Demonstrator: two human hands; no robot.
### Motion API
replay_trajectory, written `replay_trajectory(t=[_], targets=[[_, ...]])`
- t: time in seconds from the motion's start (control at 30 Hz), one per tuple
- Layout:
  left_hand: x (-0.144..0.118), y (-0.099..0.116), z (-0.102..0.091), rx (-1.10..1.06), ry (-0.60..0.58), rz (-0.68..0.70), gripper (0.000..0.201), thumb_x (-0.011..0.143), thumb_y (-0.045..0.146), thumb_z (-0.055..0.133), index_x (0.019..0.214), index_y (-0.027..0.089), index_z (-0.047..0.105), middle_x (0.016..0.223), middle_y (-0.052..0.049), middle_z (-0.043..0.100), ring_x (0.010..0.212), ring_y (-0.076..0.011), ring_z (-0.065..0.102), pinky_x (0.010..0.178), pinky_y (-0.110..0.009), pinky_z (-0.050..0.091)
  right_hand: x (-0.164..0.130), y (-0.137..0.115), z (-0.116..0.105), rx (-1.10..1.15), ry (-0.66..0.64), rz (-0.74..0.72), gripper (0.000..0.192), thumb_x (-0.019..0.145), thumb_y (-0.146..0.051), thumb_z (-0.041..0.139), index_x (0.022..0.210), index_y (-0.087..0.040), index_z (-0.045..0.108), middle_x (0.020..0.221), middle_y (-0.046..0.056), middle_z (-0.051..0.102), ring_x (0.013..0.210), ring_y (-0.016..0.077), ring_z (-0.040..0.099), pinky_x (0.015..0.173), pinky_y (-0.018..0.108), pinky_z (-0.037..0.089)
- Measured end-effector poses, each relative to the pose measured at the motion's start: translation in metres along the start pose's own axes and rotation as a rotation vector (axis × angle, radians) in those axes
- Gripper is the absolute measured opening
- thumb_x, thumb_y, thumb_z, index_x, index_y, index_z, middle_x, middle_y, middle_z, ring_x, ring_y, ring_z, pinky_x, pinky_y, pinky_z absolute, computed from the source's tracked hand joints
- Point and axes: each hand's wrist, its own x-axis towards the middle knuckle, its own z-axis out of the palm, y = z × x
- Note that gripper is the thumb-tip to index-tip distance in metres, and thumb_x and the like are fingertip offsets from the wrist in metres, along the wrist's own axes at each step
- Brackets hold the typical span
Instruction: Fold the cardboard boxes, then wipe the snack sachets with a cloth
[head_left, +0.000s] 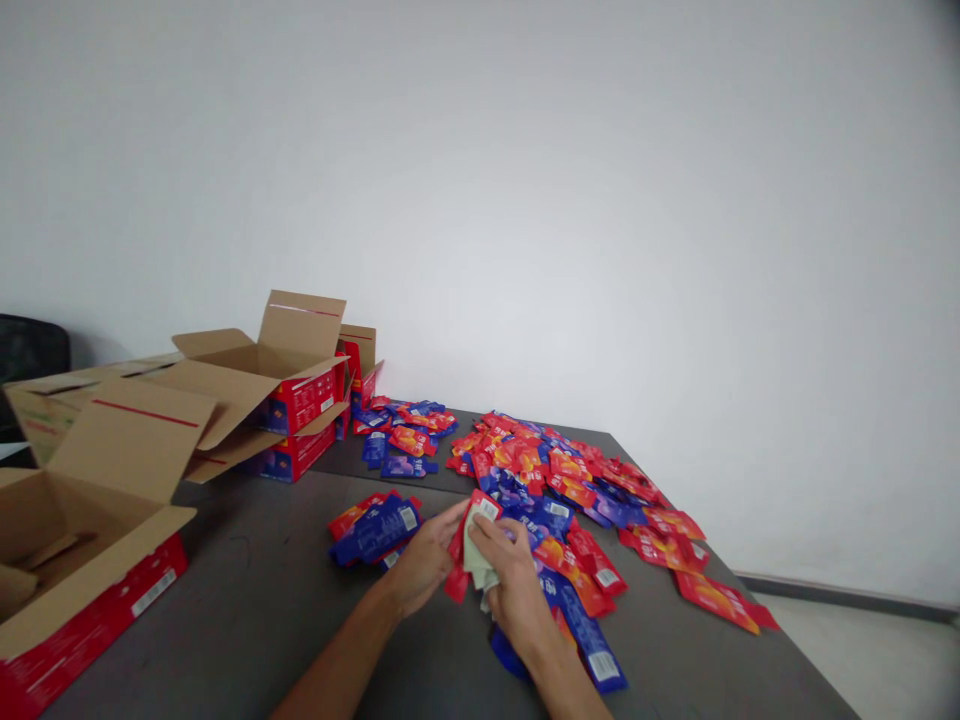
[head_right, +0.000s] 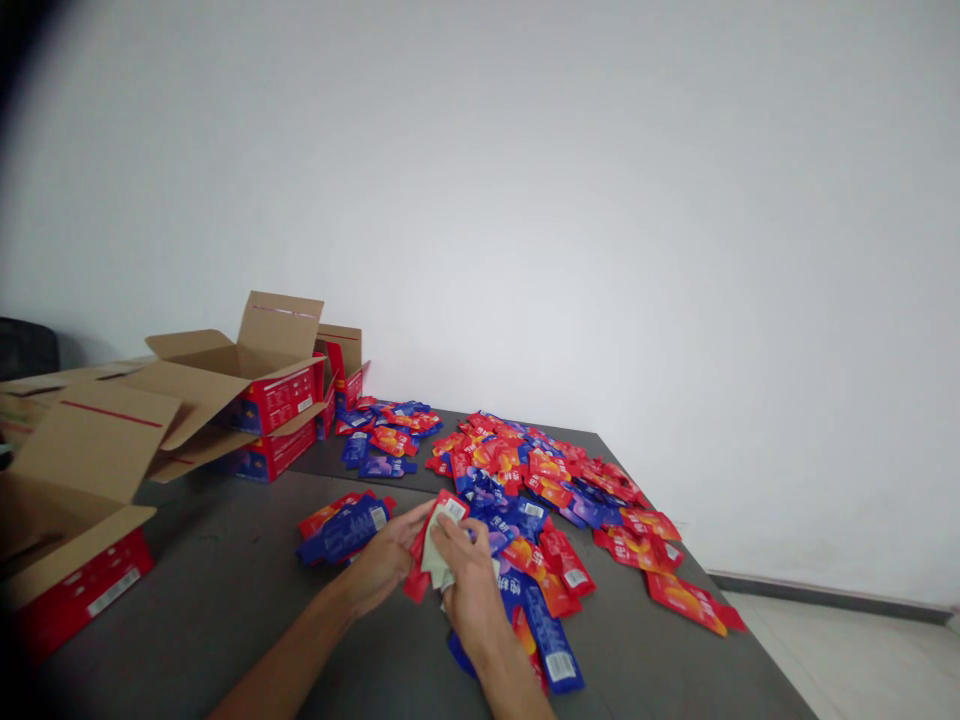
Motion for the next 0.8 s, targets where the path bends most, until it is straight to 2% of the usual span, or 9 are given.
replay_trajectory(t=[0.07, 0.17, 0.23, 0.37, 0.47, 0.57, 0.67, 0.73, 0.8], targets=[[0.002, 0.0, -0.011, 0.004, 0.062, 0.014, 0.093, 0.049, -0.009, 0.051, 0.136, 0.025, 0.052, 0.133, -0.009, 0.061, 0.115, -0.0259, 0.06, 0.083, -0.028, 0.05, 0.003, -0.017, 0.001, 0.031, -0.11, -0.019, 0.082, 0.063, 0.009, 0.045, 0.134, -0.031, 0.056, 0.135, 0.003, 0.059, 0.111, 0.024, 0.049, 0.096, 0.042, 0.047], [0.004, 0.001, -0.019, -0.013, 0.144, 0.031, 0.089, 0.049, -0.006, 0.05, 0.133, 0.024, 0.054, 0.127, -0.01, 0.064, 0.105, -0.0242, 0.065, 0.08, -0.028, 0.05, 0.003, -0.029, 0.004, 0.079, -0.144, -0.021, 0.088, 0.059, 0.011, 0.043, 0.136, -0.033, 0.055, 0.136, 0.002, 0.058, 0.112, 0.0233, 0.049, 0.095, 0.041, 0.049], [0.005, 0.001, -0.018, -0.036, 0.21, 0.043, 0.083, 0.052, -0.004, 0.051, 0.131, 0.022, 0.057, 0.121, -0.01, 0.067, 0.098, -0.0232, 0.067, 0.078, -0.029, 0.051, 0.002, -0.023, 0.006, 0.093, -0.096, -0.014, 0.088, 0.059, 0.011, 0.043, 0.135, -0.032, 0.055, 0.136, 0.003, 0.058, 0.112, 0.0235, 0.05, 0.096, 0.042, 0.049], [0.008, 0.002, -0.013, -0.042, 0.368, 0.08, 0.064, 0.063, 0.004, 0.058, 0.126, 0.019, 0.06, 0.111, -0.009, 0.07, 0.089, -0.0201, 0.068, 0.076, -0.029, 0.051, -0.004, 0.004, 0.008, 0.089, 0.14, 0.051, 0.075, 0.068, 0.008, 0.045, 0.131, -0.029, 0.059, 0.134, 0.007, 0.06, 0.115, 0.0252, 0.052, 0.097, 0.047, 0.048], [0.008, 0.004, -0.013, -0.031, 0.474, 0.101, 0.069, 0.064, 0.006, 0.063, 0.131, 0.02, 0.055, 0.096, -0.006, 0.072, 0.076, -0.0163, 0.067, 0.07, -0.027, 0.051, -0.006, 0.017, 0.009, 0.086, 0.244, 0.093, 0.073, 0.071, 0.006, 0.044, 0.134, -0.028, 0.057, 0.134, 0.007, 0.06, 0.121, 0.0245, 0.052, 0.101, 0.046, 0.046], [0.008, 0.001, -0.013, -0.034, 0.48, 0.108, 0.075, 0.064, 0.005, 0.068, 0.135, 0.024, 0.053, 0.089, -0.003, 0.072, 0.071, -0.0147, 0.067, 0.071, -0.027, 0.051, -0.008, 0.017, 0.014, 0.103, 0.245, 0.073, 0.065, 0.078, 0.001, 0.046, 0.135, -0.029, 0.056, 0.131, 0.006, 0.061, 0.12, 0.023, 0.054, 0.1, 0.042, 0.047], [0.01, -0.007, -0.009, -0.046, 0.427, 0.057, 0.053, 0.067, 0.011, 0.073, 0.119, 0.017, 0.065, 0.101, -0.008, 0.073, 0.083, -0.0192, 0.069, 0.08, -0.03, 0.051, -0.009, 0.011, 0.021, 0.116, 0.224, 0.041, 0.058, 0.084, -0.004, 0.048, 0.136, -0.029, 0.054, 0.13, 0.007, 0.062, 0.118, 0.0226, 0.055, 0.098, 0.04, 0.049], [0.011, -0.013, -0.005, -0.09, 0.41, -0.01, 0.035, 0.074, 0.023, 0.073, 0.107, 0.013, 0.07, 0.102, -0.011, 0.074, 0.09, -0.023, 0.069, 0.083, -0.032, 0.051, -0.008, 0.007, 0.022, 0.115, 0.207, 0.02, 0.057, 0.085, -0.005, 0.049, 0.137, -0.029, 0.052, 0.13, 0.008, 0.061, 0.117, 0.0229, 0.055, 0.097, 0.041, 0.049], [0.012, -0.018, -0.001, -0.171, 0.394, -0.076, 0.032, 0.081, 0.036, 0.069, 0.101, 0.011, 0.071, 0.098, -0.012, 0.074, 0.092, -0.025, 0.069, 0.083, -0.033, 0.052, -0.007, 0.001, 0.022, 0.106, 0.171, -0.01, 0.06, 0.084, -0.005, 0.051, 0.139, -0.029, 0.05, 0.133, 0.008, 0.059, 0.117, 0.0236, 0.054, 0.097, 0.042, 0.048]])
